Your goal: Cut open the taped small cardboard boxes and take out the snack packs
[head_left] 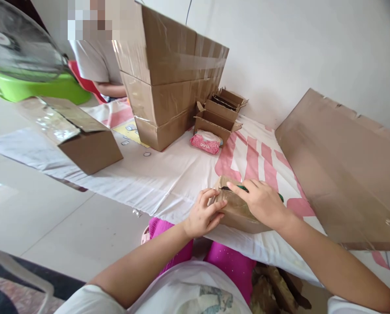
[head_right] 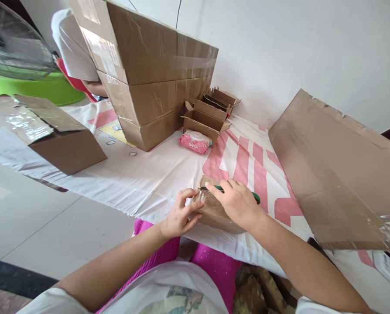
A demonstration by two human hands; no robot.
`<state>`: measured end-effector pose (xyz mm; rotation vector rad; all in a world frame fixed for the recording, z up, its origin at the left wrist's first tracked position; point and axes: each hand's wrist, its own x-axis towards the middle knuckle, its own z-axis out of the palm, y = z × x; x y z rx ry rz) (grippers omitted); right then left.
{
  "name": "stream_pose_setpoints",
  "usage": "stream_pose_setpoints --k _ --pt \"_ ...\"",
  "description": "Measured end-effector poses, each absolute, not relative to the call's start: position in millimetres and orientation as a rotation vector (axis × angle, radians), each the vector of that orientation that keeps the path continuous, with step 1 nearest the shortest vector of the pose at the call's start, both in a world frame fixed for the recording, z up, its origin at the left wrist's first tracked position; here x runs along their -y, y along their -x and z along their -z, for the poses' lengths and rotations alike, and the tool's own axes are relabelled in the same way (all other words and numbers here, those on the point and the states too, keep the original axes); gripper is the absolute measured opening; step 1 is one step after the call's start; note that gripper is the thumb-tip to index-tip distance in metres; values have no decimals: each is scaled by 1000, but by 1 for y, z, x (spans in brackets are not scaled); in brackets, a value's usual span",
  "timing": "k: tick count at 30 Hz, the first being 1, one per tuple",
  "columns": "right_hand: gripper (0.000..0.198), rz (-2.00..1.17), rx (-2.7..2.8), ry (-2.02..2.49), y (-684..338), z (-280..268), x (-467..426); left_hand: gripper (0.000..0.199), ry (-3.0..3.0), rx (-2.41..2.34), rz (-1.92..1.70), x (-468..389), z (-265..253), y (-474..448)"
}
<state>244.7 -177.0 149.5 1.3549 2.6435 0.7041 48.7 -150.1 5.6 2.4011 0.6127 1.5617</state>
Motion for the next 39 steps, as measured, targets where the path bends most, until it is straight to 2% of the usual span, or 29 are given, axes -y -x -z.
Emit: stream_pose_setpoints --k 6,12,22,24,27,30,33,39 --pt "45 -666 -2577 -1275 -269 -168 192 40 -2470 -651 -1539 151 -7 -46" --pt "52 -648 -2429 -1325 -327 -172 224 42 -2469 -700 -1523 154 -7 -46" --pt "58 -648 -2196 -1804 -389 -174 258 44 -2450 -733 -1501 157 -6 -46" --pt "53 -548 -2102 -1994 -405 -163 258 43 -2429 -743 -1503 159 -5 -48" --pt "48 -225 -1988 -2225 -421 -126 256 44 -2363 -762 -1531 164 -1 -51" --pt "48 133 -1982 -2296 -426 -76 257 52 -2263 -749 -1594 170 7 -52" --pt "38 339 -1974 -2275 -425 -34 260 55 -2118 -712 -1630 174 17 -49" --pt "26 326 -2078 -2295 -433 -17 258 24 -1811 -895 -1461 170 29 -44"
